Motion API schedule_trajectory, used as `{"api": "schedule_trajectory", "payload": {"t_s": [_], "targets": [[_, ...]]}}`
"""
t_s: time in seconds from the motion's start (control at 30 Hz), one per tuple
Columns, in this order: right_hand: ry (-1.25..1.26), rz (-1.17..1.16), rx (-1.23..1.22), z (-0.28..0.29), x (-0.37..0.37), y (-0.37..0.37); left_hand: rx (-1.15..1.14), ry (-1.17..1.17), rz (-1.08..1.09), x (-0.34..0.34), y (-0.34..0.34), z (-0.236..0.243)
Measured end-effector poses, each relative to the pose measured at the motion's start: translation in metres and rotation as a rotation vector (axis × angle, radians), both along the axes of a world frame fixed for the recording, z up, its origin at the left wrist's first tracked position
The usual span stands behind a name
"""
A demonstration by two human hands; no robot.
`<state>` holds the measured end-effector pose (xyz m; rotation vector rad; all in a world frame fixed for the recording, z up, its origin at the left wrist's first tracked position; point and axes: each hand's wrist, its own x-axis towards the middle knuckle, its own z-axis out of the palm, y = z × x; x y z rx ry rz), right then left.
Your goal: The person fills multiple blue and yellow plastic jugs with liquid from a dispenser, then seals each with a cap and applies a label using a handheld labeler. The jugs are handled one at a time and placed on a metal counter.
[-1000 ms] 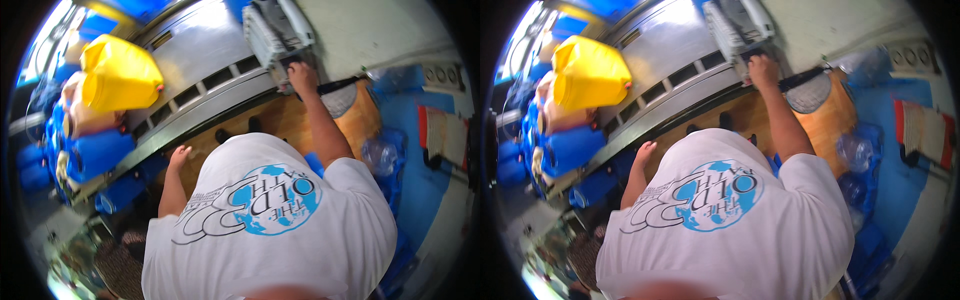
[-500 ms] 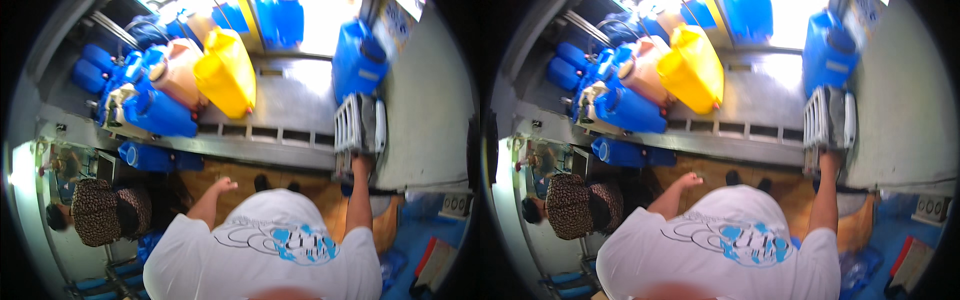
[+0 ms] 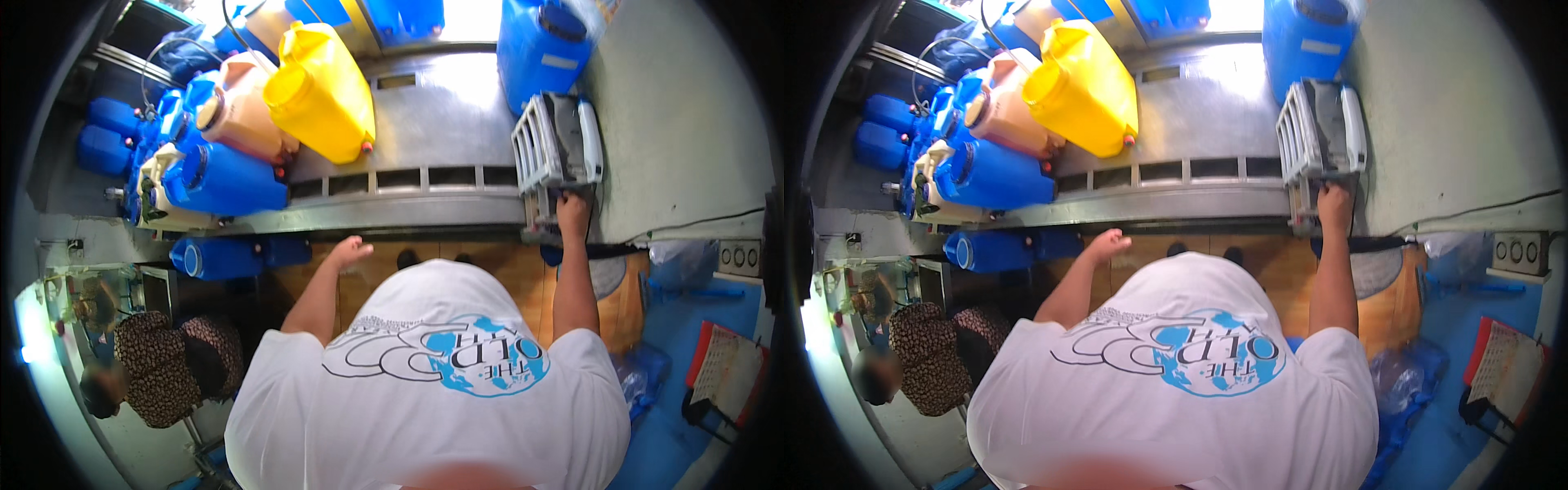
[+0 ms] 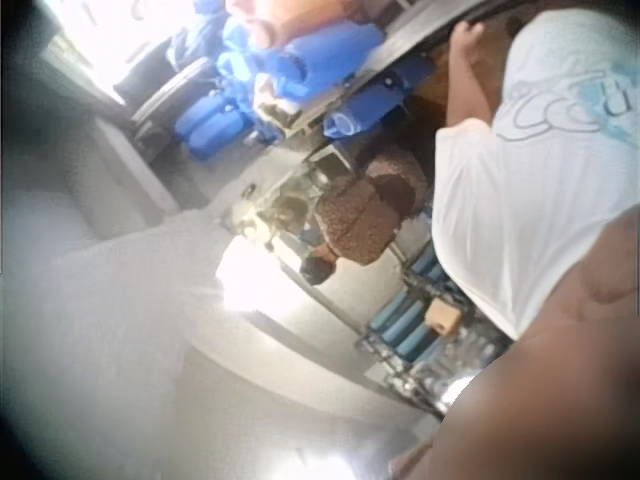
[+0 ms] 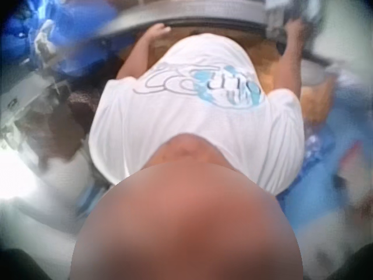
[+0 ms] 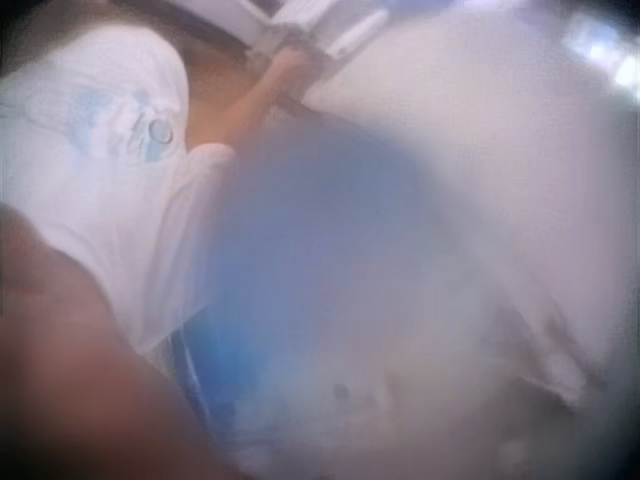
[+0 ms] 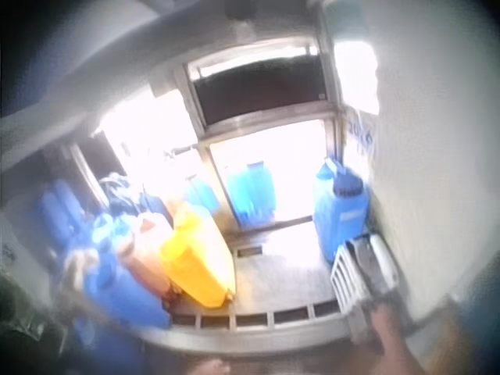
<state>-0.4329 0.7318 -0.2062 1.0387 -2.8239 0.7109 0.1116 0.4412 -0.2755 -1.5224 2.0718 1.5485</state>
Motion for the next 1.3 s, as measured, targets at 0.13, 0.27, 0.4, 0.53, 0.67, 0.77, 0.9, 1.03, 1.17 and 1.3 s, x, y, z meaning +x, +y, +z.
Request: {"api": "schedule_trajectory", "payload": {"t_s": [0.13,0.27,0.4,0.53,0.67,0.77,0.9,1.03,1.17,1.3], "targets": [[-0.201,-0.104,-0.145,-0.007,-0.006,0.012,-0.054,-0.082,-0.154,-0.073,-0.002,0.058],[-0.22,-0.118,-0.387,-0.008,0.001,0.004,-0.087,0.06,-0.22,-0.115,-0.01,0.056],[-0.434,-0.174,-0.526,-0.007,-0.004,0.011,-0.09,0.317,-0.342,-0.193,-0.002,0.086],[-1.199,-0.275,-0.985,0.021,0.011,0.013,-0.174,0.464,-0.505,-0.281,0.044,0.146],[-1.62,0.003,-1.197,0.042,0.029,0.018,-0.235,0.539,-0.621,-0.34,0.087,0.195],[-1.788,0.175,-1.202,0.061,0.052,0.014,-0.281,0.582,-0.649,-0.369,0.113,0.216],[-1.863,0.315,-1.188,0.082,0.076,0.005,-0.219,0.532,-0.686,-0.387,0.129,0.215],[-1.862,0.218,-1.002,0.08,0.088,0.005,-0.19,0.441,-0.672,-0.383,0.133,0.216],[-1.804,0.019,-0.627,0.068,0.1,0.016,-0.143,0.472,-0.565,-0.359,0.122,0.194],[-1.002,0.012,-0.028,-0.03,0.057,0.063,0.15,0.527,-0.308,-0.313,0.084,0.139]]}}
